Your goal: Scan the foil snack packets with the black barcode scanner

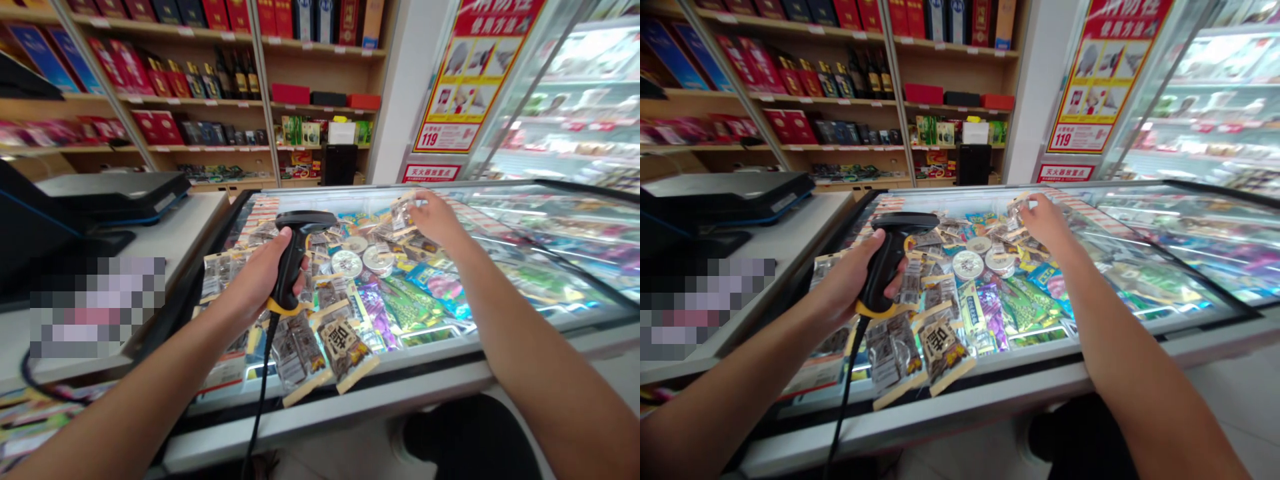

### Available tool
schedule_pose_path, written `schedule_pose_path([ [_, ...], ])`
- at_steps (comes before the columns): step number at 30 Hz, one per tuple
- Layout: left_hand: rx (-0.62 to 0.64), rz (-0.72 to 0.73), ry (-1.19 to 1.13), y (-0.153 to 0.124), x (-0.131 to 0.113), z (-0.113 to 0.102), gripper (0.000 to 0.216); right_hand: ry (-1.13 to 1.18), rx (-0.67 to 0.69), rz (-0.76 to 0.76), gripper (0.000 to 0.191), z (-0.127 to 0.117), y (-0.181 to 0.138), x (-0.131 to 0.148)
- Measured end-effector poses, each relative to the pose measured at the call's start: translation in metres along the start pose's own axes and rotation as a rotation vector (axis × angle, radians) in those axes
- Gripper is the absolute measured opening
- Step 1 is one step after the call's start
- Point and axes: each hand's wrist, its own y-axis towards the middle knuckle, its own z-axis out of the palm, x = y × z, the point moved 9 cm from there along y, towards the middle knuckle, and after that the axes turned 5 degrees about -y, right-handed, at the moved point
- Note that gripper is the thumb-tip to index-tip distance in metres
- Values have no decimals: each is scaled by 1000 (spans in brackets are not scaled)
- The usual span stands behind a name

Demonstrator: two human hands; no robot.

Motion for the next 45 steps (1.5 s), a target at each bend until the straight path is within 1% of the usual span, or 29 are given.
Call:
schedule_pose_path([
  [3, -4, -5, 0, 0, 1, -1, 41, -246, 39, 54, 31, 1, 9, -31],
  [5, -1, -12, 4, 1, 2, -2, 43, -374, 15, 74, 37, 0, 8, -35],
  [7, 5, -16, 8, 2, 4, -3, 45, -392, -52, 9, 44, -1, 3, -18],
  [8, 8, -16, 7, 2, 4, -3, 45, -344, -71, -57, 43, 1, -2, -4],
  [9, 8, -15, 5, 3, 4, -3, 44, -261, -63, -137, 41, 5, -8, 14],
  [10, 9, -13, 2, 3, 4, -3, 43, -155, -18, -217, 37, 11, -15, 33],
  [11, 9, -8, -2, 3, 3, -2, 42, -31, 66, -279, 33, 20, -24, 51],
  [13, 9, 2, -6, 2, 2, -1, 40, 166, 311, -369, 25, 39, -47, 84],
  [15, 7, 13, -3, 2, 0, -1, 39, 257, 554, -503, 28, 53, -77, 116],
  [16, 5, 14, 3, 2, 0, -1, 39, 261, 637, -551, 31, 57, -90, 126],
  [18, 1, 13, 15, 2, 0, -1, 40, 228, 709, -612, 36, 60, -108, 139],
  [21, -3, 2, 32, 2, 1, -2, 42, 159, 744, -633, 37, 67, -120, 145],
  [23, -2, -9, 41, 3, 3, -3, 45, 141, 802, -595, 35, 76, -123, 142],
  [26, 1, -3, 30, 3, 3, -3, 45, 154, 866, -486, 32, 85, -120, 134],
  [28, 4, 9, 25, 4, 3, -3, 44, 209, 883, -385, 27, 85, -114, 127],
  [30, 10, 9, 45, 4, 3, -3, 46, 318, 882, -247, 23, 82, -104, 117],
  [32, 19, 5, 72, 3, 4, -2, 46, 448, 840, -120, 20, 77, -92, 107],
  [33, 24, 6, 85, 3, 4, -2, 46, 507, 799, -75, 19, 73, -85, 102],
  [37, 93, 8, 151, -1, 4, 5, 47, 694, 571, 72, 16, 54, -60, 85],
  [39, 141, 4, 200, -3, 5, 11, 51, 763, 483, 145, 15, 48, -52, 77],
  [42, 192, -6, 249, -7, 7, 18, 52, 824, 424, 209, 15, 47, -47, 69],
  [45, 200, -13, 264, -10, 9, 21, 51, 822, 423, 207, 18, 51, -45, 65],
])
